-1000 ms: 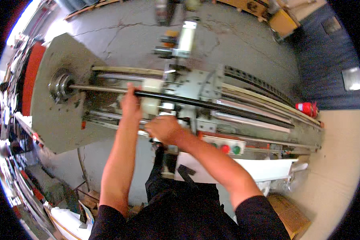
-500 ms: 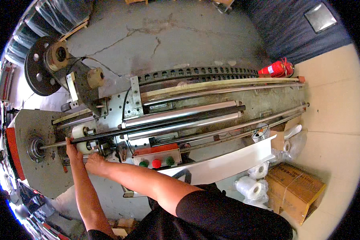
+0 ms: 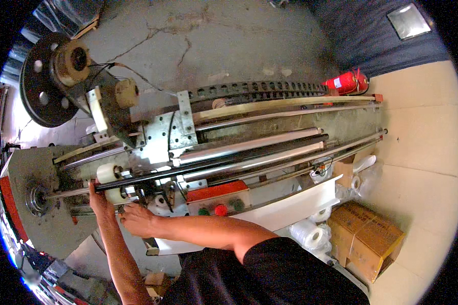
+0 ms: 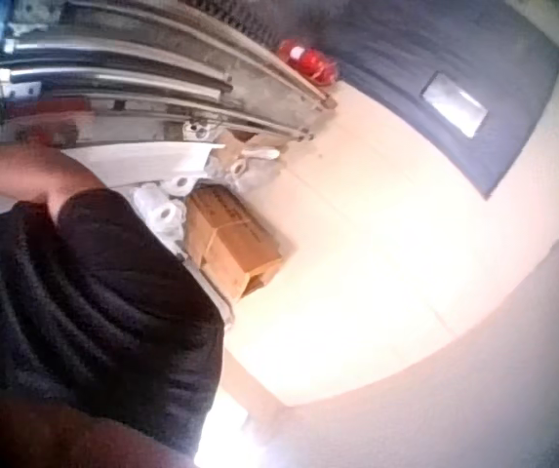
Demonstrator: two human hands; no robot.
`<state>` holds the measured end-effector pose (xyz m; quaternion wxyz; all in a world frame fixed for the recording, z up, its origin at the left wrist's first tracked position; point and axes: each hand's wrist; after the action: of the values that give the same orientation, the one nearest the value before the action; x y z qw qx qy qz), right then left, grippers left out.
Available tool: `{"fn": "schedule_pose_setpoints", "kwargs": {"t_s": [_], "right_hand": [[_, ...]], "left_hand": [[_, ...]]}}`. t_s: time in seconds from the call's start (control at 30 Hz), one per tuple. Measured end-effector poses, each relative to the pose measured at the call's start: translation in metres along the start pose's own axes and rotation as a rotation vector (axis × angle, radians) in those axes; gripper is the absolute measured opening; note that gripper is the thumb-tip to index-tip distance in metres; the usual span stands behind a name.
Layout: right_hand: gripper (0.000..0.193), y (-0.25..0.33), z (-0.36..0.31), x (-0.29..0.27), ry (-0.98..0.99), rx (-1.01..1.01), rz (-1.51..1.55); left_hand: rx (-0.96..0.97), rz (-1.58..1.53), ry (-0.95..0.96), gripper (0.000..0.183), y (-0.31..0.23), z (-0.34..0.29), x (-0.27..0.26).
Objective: The person picks up a long metal rod, places it into an industrial processing machine, and operates a touchscreen interface to manage the machine's functions. The person is also seen adjusting their belt and interacting with components on the machine's side.
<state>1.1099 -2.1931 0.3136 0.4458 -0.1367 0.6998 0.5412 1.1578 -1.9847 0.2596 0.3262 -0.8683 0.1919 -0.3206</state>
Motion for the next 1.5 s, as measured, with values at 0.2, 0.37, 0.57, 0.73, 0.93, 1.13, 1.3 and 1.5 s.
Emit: {"fn": "schedule_pose_setpoints", "kwargs": {"t_s": [0.2, 0.37, 0.57, 0.73, 0.93, 1.13, 1.3, 1.5], "right_hand": [[0.015, -0.029, -0.079, -0.029, 0.049, 0.074, 0.008], [0.015, -0.062, -0.143, -0.066, 0.102, 0.083, 0.063], [0.041, -0.118, -0.230, -0.161, -0.397, 0.435, -0.188], [0.038, -0.145, -0.252, -0.180, -0.135, 0.489, -0.204], [0.040, -0.151, -0.289, -0.196, -0.183, 0.421, -0.316], [0.041, -0.151, -0.329, -0.212, -0.177, 0.542, -0.395], [0.038, -0.159, -0.336, -0.217, -0.155, 0.564, -0.370], [0.032, -0.166, -0.334, -0.218, -0.087, 0.592, -0.225]], "left_hand": [[-0.062, -0.005, 0.185, 0.045, 0.061, -0.062, 0.059], [-0.109, 0.012, 0.252, 0.048, 0.094, -0.097, 0.094], [0.048, -0.003, -0.069, 0.059, 0.048, -0.058, 0.064], [0.077, -0.071, 0.002, 0.031, 0.041, -0.020, 0.049], [-0.003, -0.267, 0.023, 0.026, 0.055, -0.063, 0.077], [-0.101, -0.475, 0.138, 0.024, 0.087, -0.115, 0.110], [-0.073, -0.422, 0.229, 0.020, 0.093, -0.115, 0.121], [-0.088, -0.519, 0.352, 0.043, 0.096, -0.108, 0.118]]}}
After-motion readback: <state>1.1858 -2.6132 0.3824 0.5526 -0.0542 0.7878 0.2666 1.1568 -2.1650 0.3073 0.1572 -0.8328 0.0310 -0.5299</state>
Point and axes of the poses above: each hand's wrist, its own z-axis towards the middle knuckle, its own x-axis out of the palm, y = z × x, and after that the axes turned 7 degrees about y, right-handed
